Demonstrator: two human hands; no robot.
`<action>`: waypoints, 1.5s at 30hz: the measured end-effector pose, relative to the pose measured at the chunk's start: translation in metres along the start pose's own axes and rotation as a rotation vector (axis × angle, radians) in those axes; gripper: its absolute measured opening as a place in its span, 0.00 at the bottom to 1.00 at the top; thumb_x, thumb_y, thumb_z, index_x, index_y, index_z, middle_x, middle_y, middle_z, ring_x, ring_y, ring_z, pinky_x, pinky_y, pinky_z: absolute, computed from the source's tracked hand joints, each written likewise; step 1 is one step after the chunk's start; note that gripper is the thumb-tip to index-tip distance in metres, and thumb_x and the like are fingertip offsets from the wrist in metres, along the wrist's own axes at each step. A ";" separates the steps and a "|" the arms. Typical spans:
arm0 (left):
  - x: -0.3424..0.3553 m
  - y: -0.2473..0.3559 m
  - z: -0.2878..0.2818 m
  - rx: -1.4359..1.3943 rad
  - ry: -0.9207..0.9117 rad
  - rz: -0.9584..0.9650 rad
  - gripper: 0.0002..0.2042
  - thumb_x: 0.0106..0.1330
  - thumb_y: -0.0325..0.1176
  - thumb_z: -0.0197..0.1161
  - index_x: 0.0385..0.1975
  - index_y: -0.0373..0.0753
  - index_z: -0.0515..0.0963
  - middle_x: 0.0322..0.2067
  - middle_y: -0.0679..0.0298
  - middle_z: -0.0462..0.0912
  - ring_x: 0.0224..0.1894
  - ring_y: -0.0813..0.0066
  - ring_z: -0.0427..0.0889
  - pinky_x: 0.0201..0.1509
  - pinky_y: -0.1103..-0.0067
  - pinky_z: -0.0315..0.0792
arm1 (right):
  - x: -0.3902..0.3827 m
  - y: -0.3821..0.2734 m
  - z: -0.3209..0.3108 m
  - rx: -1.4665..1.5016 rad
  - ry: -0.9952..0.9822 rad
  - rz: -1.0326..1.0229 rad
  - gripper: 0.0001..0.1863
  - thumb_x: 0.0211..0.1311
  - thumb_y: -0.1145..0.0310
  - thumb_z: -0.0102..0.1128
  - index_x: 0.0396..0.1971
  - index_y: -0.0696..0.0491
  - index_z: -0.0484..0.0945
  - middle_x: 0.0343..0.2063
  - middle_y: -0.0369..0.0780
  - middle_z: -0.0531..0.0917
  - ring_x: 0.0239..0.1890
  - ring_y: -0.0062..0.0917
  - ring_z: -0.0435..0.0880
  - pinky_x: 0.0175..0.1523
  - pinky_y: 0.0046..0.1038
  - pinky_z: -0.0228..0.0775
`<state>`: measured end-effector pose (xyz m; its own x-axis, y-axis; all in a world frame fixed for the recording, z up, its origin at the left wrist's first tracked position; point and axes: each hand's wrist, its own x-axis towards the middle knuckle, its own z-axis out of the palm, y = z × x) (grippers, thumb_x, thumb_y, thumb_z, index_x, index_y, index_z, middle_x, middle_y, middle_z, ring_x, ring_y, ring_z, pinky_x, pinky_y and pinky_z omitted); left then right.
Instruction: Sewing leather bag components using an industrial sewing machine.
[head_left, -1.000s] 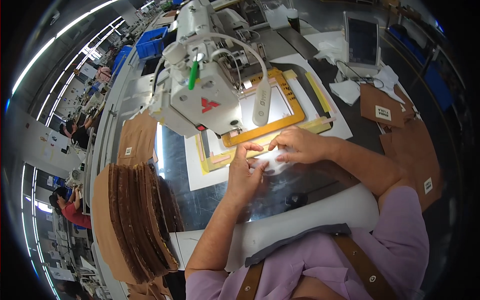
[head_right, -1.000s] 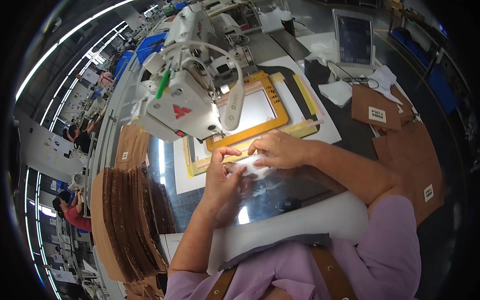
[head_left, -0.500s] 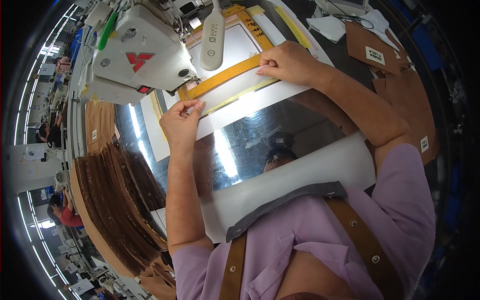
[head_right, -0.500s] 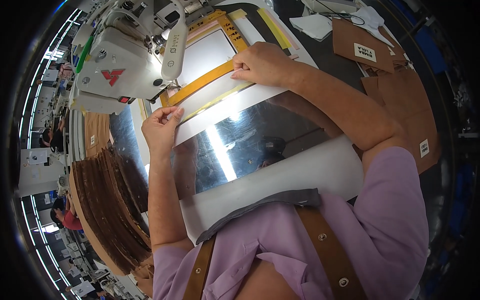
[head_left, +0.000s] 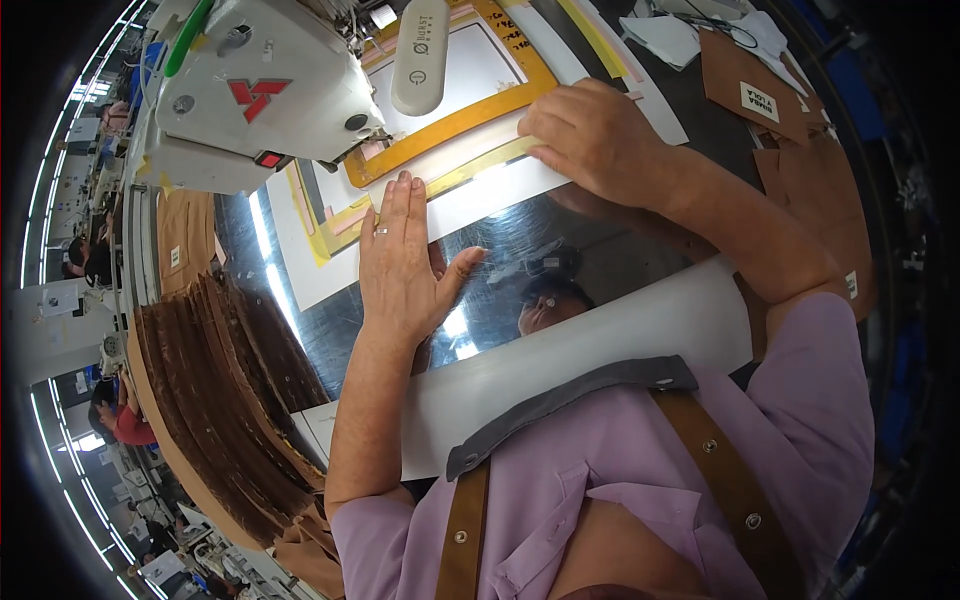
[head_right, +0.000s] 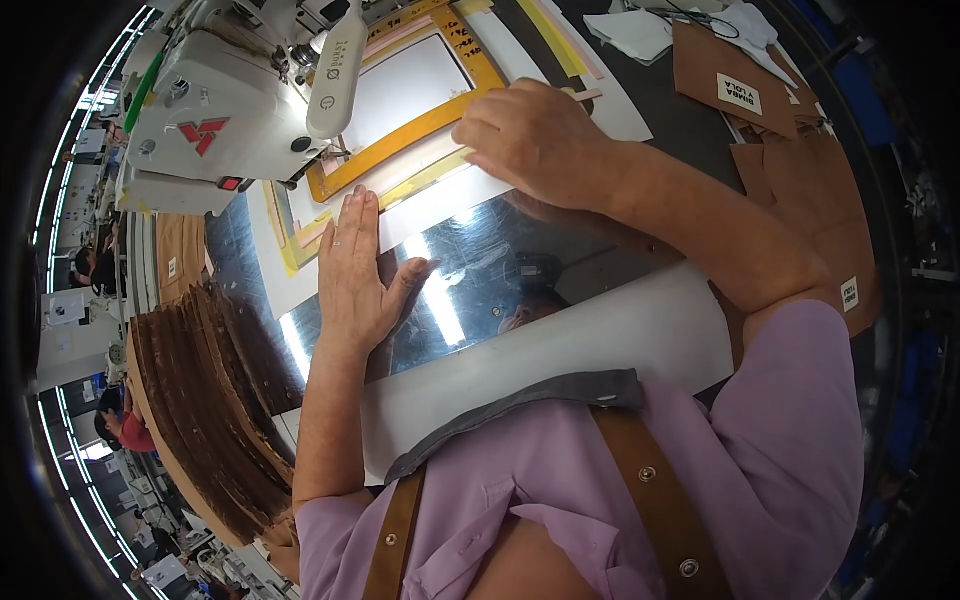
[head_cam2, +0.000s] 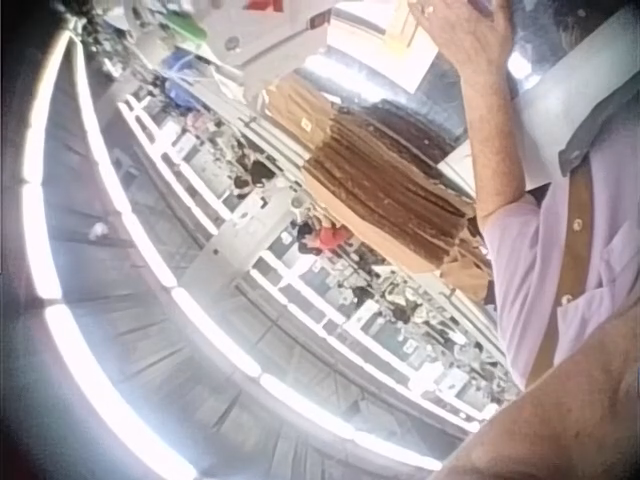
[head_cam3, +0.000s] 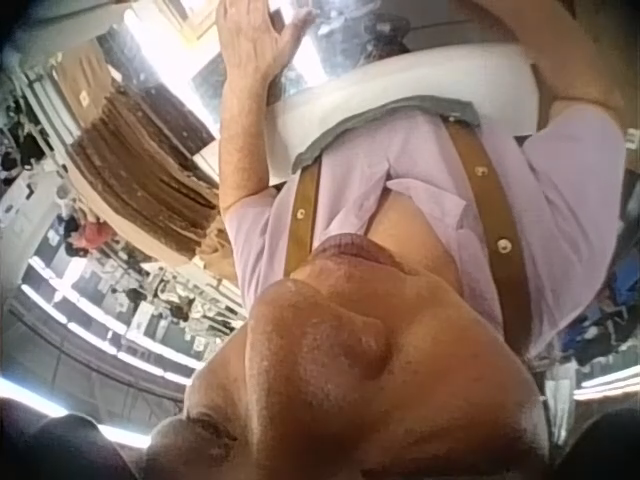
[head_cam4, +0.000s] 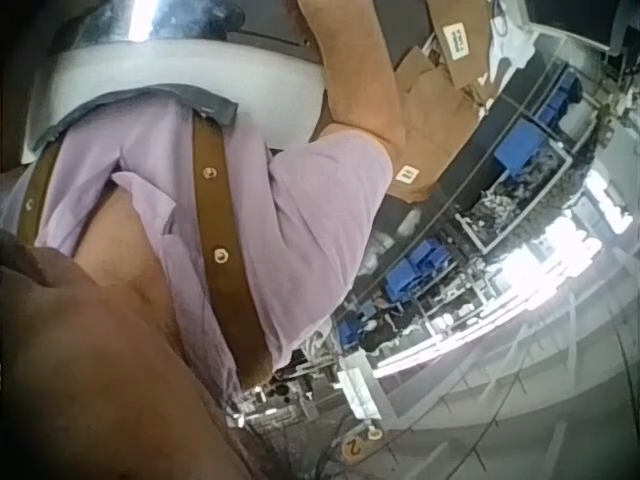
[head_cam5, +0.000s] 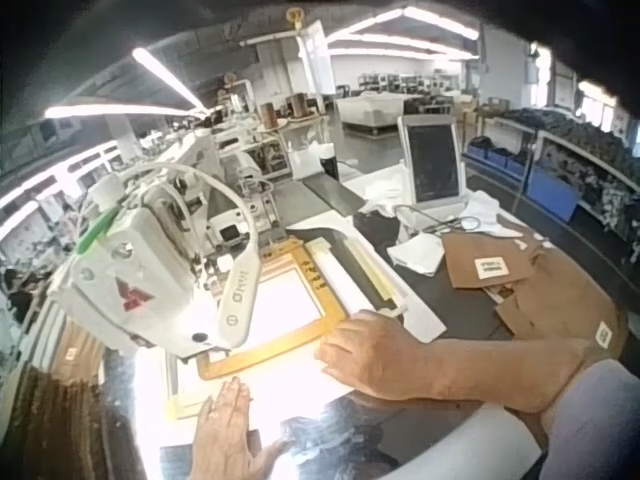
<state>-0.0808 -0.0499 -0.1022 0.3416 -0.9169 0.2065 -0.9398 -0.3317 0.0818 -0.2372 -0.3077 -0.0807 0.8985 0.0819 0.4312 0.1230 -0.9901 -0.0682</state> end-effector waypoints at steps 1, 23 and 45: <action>0.000 0.000 0.001 -0.023 -0.019 0.004 0.53 0.65 0.77 0.42 0.72 0.28 0.60 0.70 0.42 0.65 0.76 0.51 0.59 0.78 0.54 0.47 | -0.005 -0.009 0.000 -0.003 -0.003 0.004 0.24 0.58 0.56 0.72 0.49 0.54 0.79 0.50 0.41 0.84 0.51 0.32 0.84 0.56 0.34 0.74; 0.037 -0.024 -0.008 -0.090 -0.086 0.004 0.49 0.67 0.75 0.39 0.71 0.31 0.62 0.64 0.42 0.72 0.70 0.46 0.66 0.75 0.50 0.45 | -0.008 -0.006 0.023 -0.051 -0.162 0.145 0.50 0.70 0.30 0.41 0.71 0.64 0.60 0.67 0.58 0.68 0.74 0.46 0.62 0.81 0.51 0.36; 0.034 -0.032 0.005 -0.101 -0.049 0.054 0.48 0.69 0.71 0.44 0.72 0.28 0.59 0.73 0.44 0.61 0.79 0.47 0.50 0.79 0.51 0.38 | 0.000 -0.012 0.012 -0.041 -0.332 0.235 0.52 0.65 0.29 0.48 0.69 0.65 0.62 0.63 0.57 0.71 0.71 0.48 0.65 0.80 0.56 0.27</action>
<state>-0.0396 -0.0716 -0.1029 0.2872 -0.9435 0.1654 -0.9507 -0.2596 0.1697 -0.2341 -0.2945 -0.0905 0.9882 -0.1209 0.0938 -0.1123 -0.9895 -0.0915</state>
